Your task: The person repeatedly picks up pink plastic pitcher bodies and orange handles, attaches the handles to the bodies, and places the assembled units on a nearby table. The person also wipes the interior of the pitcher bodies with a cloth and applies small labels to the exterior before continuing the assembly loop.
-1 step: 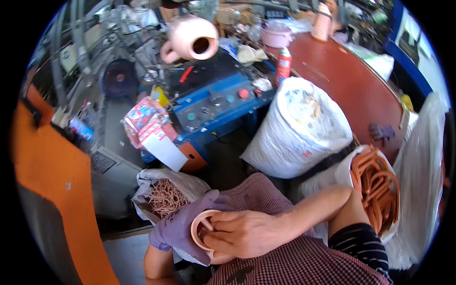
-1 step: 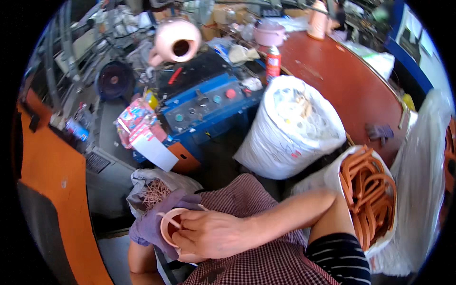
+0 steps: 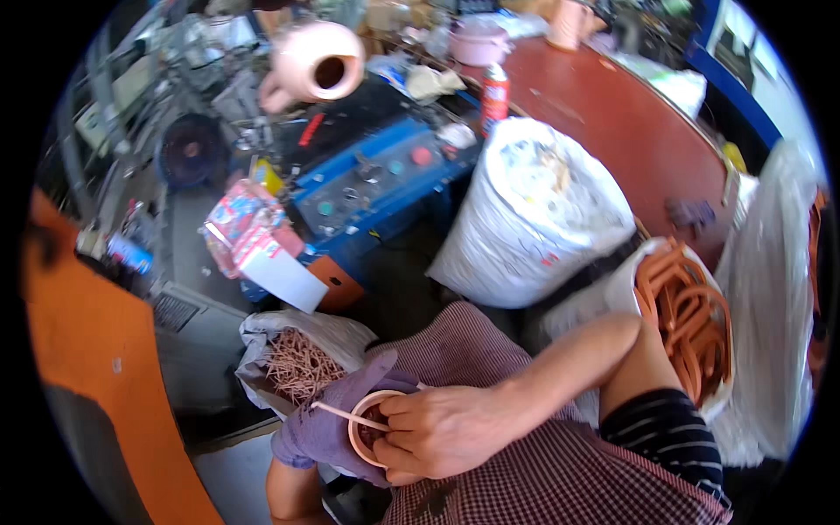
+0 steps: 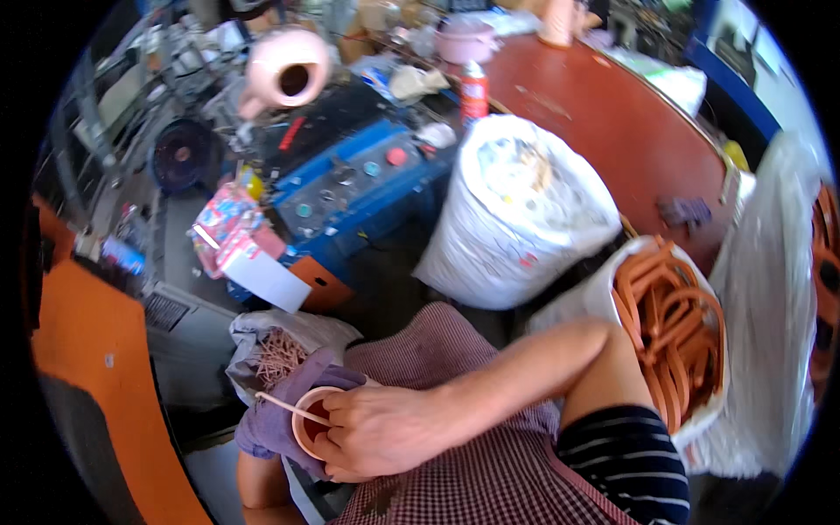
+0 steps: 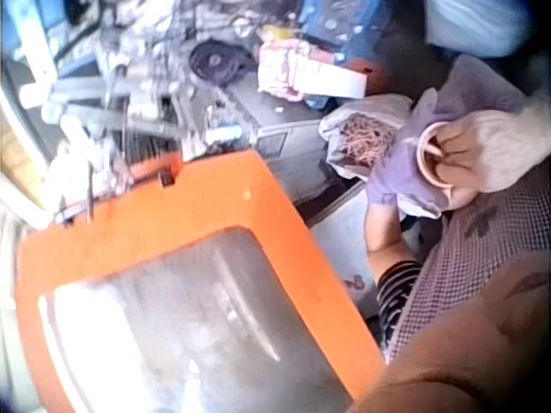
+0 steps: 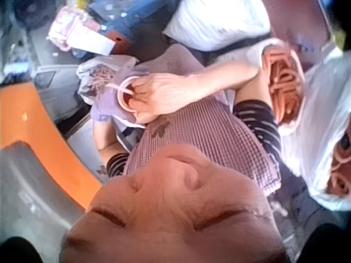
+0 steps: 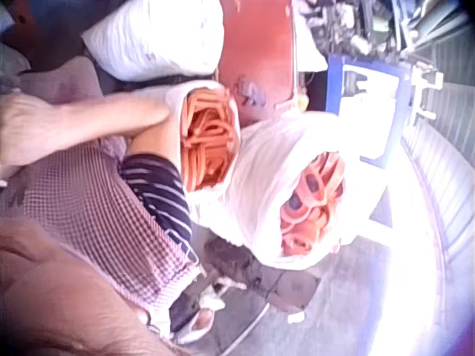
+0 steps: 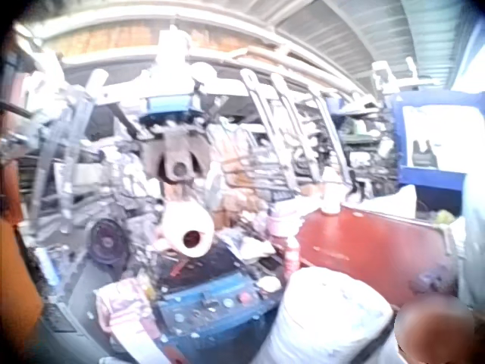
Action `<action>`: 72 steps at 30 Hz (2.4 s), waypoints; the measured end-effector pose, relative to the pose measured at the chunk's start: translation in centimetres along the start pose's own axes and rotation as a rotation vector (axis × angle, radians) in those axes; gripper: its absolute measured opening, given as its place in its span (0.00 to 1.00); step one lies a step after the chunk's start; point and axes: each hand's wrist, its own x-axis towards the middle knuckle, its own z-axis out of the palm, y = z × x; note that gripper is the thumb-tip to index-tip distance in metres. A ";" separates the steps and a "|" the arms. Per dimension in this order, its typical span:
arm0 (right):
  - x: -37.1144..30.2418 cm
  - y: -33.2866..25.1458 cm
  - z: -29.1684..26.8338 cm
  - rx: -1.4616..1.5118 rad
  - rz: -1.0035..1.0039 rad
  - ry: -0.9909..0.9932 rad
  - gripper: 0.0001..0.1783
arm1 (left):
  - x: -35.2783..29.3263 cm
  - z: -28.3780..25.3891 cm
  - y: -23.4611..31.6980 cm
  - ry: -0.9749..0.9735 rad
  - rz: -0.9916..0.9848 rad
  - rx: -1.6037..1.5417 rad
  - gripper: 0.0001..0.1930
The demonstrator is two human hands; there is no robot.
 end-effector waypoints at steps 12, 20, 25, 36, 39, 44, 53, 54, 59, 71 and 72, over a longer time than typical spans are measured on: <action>-4.5 10.2 -11.4 -0.295 0.033 0.138 0.13 | -6.8 0.6 5.0 0.929 -0.444 0.350 0.60; -24.7 26.9 -16.5 -0.987 0.815 -0.105 0.08 | -7.7 0.1 4.9 1.645 -0.504 1.125 0.49; -25.7 27.8 -17.9 -0.957 0.969 -0.099 0.08 | -2.9 1.5 4.1 1.486 -0.369 1.087 0.52; -5.9 11.3 -12.2 0.162 0.583 0.298 0.25 | 7.6 4.2 -2.0 1.015 0.003 0.533 0.34; -3.1 8.0 -6.9 -0.025 0.151 0.131 0.24 | 7.3 4.4 -2.9 0.963 0.003 0.563 0.37; -1.2 7.3 -3.3 -0.094 0.158 0.099 0.15 | 6.1 5.0 -4.1 0.996 -0.039 0.514 0.38; -1.3 6.6 -2.9 -0.263 0.197 -0.051 0.07 | 6.4 6.1 -4.2 0.963 -0.062 0.711 0.42; -1.3 6.7 -3.2 -0.304 0.179 -0.110 0.06 | 6.4 6.1 -4.0 0.945 -0.078 0.699 0.42; -0.9 7.1 -3.7 -0.392 0.110 -0.243 0.10 | 6.4 5.9 -3.7 0.927 -0.096 0.643 0.42; 0.3 7.6 -4.4 -0.078 0.156 -0.393 0.08 | 6.0 4.6 -2.5 0.938 -0.020 0.588 0.28; 0.8 7.8 -4.8 -0.013 0.190 -0.488 0.10 | 5.9 4.5 -2.5 0.931 -0.026 0.599 0.28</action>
